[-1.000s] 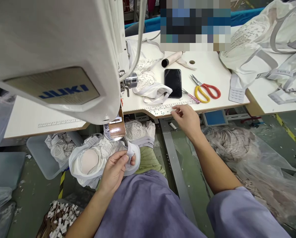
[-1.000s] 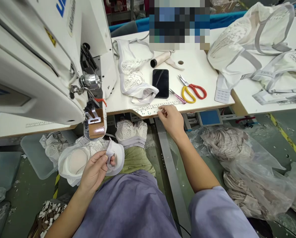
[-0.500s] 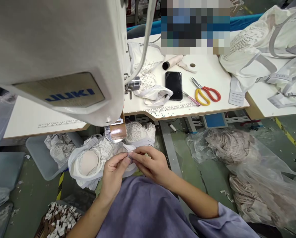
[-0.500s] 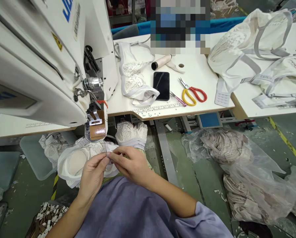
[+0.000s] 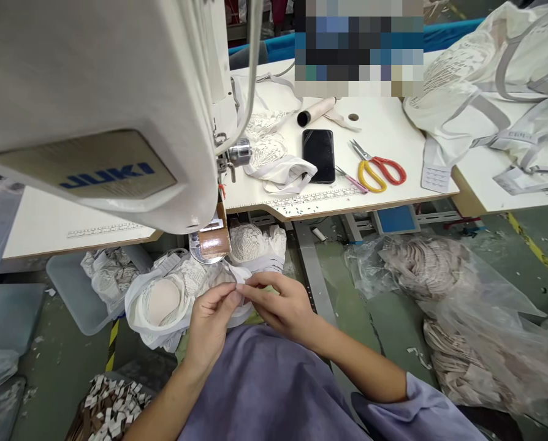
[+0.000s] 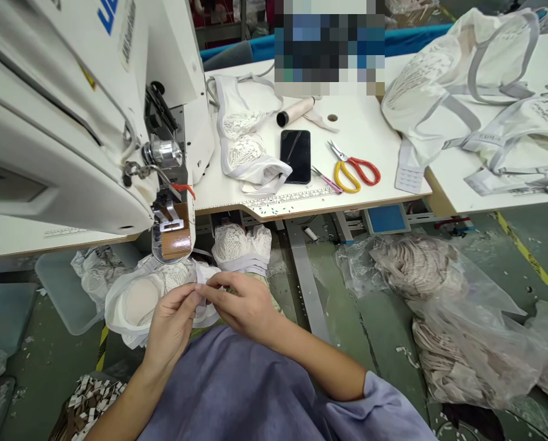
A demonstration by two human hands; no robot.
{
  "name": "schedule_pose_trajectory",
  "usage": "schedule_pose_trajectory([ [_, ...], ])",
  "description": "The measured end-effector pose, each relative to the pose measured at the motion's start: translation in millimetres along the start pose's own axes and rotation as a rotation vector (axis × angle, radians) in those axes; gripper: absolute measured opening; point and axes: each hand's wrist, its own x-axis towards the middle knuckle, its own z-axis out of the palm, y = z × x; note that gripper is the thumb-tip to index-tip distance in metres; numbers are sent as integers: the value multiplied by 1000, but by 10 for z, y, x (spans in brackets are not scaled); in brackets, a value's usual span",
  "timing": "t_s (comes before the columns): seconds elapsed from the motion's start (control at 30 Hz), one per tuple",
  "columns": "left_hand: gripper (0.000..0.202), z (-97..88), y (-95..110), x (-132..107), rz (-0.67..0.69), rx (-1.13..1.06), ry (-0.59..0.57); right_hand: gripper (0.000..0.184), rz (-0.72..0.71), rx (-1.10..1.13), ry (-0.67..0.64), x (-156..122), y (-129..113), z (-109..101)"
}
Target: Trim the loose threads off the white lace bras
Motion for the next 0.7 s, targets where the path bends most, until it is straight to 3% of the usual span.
schedule_pose_trajectory([
  [0.2, 35, 51, 20, 25, -41, -50, 53, 42, 23, 67, -24, -22, -5, -18],
  [0.3, 34, 101, 92, 27, -82, -147, 18, 36, 61, 14, -2, 10, 188, -256],
  [0.37, 32, 112, 140, 29, -114, -197, -11, 27, 149, -209, 116, 56, 512, -560],
  [0.47, 30, 97, 177, 34, -141, -251, -57, 25, 438, -563, 299, 147, 1216, -1124],
  [0.53, 28, 85, 183, 34, -149, -282, -83, 33, 652, -717, 215, 193, 1666, -1451],
  [0.6, 26, 78, 183, 30, -155, -304, -103, 32, 774, -755, 72, 205, 1976, -1663],
  [0.7, 22, 73, 183, 16, -150, -324, -129, 36, 829, -759, 3, 183, 2154, -1775],
])
